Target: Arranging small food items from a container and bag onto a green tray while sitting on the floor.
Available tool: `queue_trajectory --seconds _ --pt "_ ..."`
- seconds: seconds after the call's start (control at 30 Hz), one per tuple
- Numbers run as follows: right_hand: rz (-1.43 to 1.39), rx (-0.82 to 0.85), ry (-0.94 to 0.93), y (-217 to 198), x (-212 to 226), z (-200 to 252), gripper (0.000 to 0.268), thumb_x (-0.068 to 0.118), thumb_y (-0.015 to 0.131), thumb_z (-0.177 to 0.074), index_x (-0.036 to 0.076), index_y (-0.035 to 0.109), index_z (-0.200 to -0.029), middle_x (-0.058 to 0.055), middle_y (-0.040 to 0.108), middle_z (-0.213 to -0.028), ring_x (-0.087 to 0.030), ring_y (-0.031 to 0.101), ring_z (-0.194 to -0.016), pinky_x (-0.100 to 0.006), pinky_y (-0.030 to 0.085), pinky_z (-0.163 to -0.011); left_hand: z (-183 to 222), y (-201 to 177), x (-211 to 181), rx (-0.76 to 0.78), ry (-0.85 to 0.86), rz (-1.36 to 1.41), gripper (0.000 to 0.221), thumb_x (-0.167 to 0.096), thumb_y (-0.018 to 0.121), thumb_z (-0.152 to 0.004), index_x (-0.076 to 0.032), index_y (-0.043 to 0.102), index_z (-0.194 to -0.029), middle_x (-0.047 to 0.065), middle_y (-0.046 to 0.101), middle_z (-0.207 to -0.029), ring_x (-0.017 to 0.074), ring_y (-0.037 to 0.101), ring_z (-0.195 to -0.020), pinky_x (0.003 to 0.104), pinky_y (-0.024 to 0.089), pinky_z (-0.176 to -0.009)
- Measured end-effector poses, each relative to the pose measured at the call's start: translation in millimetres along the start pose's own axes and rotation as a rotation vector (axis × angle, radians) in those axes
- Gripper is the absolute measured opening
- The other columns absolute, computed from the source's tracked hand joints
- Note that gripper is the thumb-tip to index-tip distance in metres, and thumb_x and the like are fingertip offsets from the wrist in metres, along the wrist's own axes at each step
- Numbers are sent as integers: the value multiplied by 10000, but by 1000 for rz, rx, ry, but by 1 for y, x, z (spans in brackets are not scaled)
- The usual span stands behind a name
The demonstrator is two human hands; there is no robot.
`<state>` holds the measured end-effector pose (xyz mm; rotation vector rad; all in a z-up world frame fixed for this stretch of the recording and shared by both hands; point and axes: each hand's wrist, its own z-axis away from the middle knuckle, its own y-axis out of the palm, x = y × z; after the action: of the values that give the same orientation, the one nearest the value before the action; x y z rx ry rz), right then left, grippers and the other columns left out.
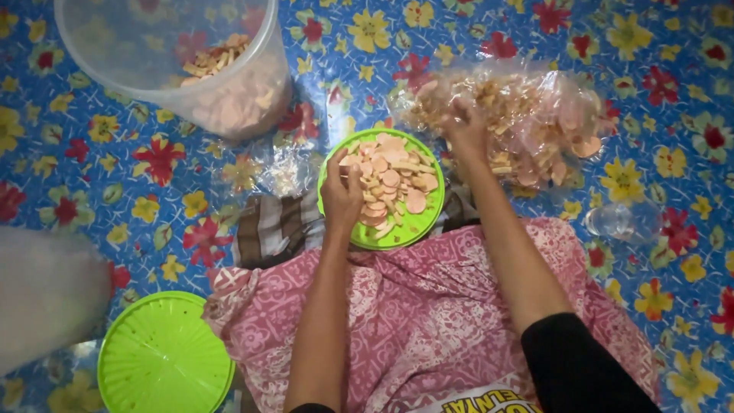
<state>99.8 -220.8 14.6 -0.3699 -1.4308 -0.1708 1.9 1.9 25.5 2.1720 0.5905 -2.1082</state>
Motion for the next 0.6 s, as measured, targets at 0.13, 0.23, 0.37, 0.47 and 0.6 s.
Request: queue_trajectory --seconds 0.13,0.23,0.37,0.47,0.6 --pt "138 81 47 4 -8 48 405 161 699 -781 154 595 -1172 -70 612 -1085 -201 639 -923 -272 586 -687 -1 1 1 3 -31 6 362 -190 509 -896 -152 501 -1256 103 667 -798 208 678 -611 326 535 -590" --pt "362 202 -126 8 -30 79 260 119 650 -769 174 690 -1020 -40 672 -954 -223 654 -816 -316 537 -697 -3 1 1 -7 -28 -6 360 -201 510 -893 -153 503 -1250 102 669 -804 208 681 -621 327 535 -595" --pt "450 266 -113 9 -71 107 225 201 673 -793 216 685 -1018 -32 676 -982 -210 657 -870 -315 538 -733 -4 -2 6 -42 -19 -13 371 -149 538 -867 -128 516 -1237 130 663 -805 229 674 -602 340 533 -567" --pt "337 282 -64 4 -80 117 204 128 669 -800 198 705 -989 -31 675 -970 -204 665 -839 -306 542 -711 -2 -3 5 -45 -31 -37 361 -116 552 -847 -120 542 -1208 133 662 -804 236 673 -596 339 531 -559" --pt "300 288 -15 -2 -75 122 178 108 646 -836 162 706 -995 -68 677 -947 -212 666 -784 -311 547 -659 -3 0 25 22 -15 -113 289 -111 602 -806 -148 631 -1091 104 676 -796 253 675 -617 328 529 -558"
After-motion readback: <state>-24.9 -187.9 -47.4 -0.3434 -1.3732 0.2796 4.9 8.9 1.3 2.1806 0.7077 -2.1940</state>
